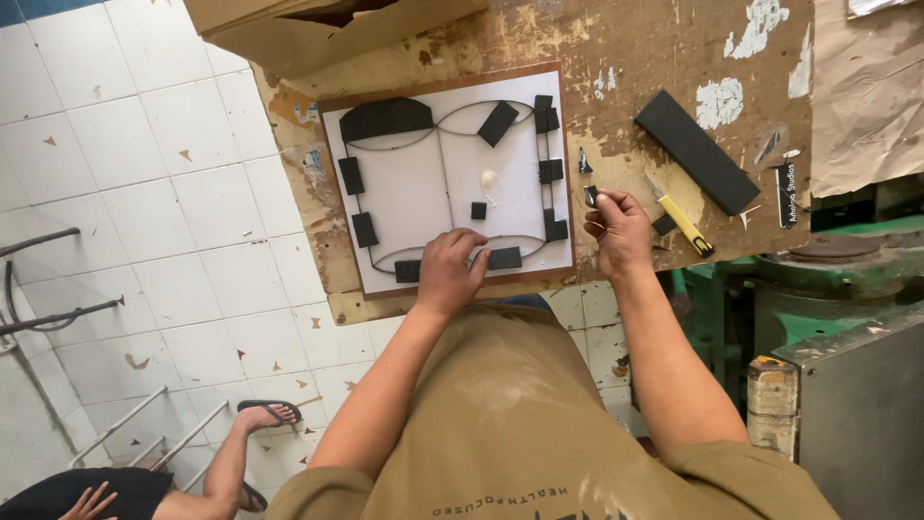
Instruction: The person cuts small black foam pieces using a utility knife and places them onto a white board with a wire loop pattern. They repeatedly pick up foam pieces, cut them on a metal surface, and arrange them along the wire path on the board.
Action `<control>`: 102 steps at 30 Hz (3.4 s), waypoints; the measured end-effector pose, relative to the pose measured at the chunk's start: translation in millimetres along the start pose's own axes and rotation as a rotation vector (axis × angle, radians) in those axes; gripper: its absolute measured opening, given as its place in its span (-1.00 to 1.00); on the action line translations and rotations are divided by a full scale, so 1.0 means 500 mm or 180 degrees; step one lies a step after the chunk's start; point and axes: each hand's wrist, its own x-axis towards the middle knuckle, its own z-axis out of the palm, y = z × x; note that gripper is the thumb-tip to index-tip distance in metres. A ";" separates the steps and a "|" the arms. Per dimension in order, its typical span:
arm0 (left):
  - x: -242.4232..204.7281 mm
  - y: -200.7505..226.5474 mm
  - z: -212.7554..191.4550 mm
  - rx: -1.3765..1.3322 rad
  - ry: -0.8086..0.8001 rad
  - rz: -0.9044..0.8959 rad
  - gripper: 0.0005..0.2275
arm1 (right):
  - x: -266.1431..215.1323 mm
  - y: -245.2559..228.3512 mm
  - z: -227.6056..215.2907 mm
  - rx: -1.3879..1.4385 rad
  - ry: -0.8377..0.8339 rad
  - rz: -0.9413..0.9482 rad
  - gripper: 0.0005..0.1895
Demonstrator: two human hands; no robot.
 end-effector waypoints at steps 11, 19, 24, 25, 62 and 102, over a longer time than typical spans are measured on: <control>-0.067 0.011 -0.026 -0.0084 0.0189 -0.0330 -0.86 | 0.016 0.021 -0.007 -0.1299 0.0382 -0.1462 -0.84; -0.115 0.026 -0.042 -0.0335 0.0101 -0.0956 -0.88 | 0.032 0.042 -0.003 -0.1886 0.0247 -0.2077 -0.84; -0.130 0.022 -0.027 -0.0348 0.0297 -0.0987 -0.89 | 0.034 0.034 -0.006 -0.1949 0.0147 -0.2186 -0.84; -0.130 0.022 -0.023 -0.0356 0.0345 -0.0972 -0.89 | 0.036 0.031 -0.008 -0.1953 0.0129 -0.2201 -0.84; -0.159 0.022 0.019 -0.0569 0.0576 -0.1263 -0.88 | 0.005 -0.095 0.056 -0.0670 -0.0285 -0.1310 -0.92; -0.052 -0.075 -0.074 0.0028 -0.0123 0.0629 -0.87 | -0.137 0.212 0.000 -0.2891 0.0856 -0.3182 -0.82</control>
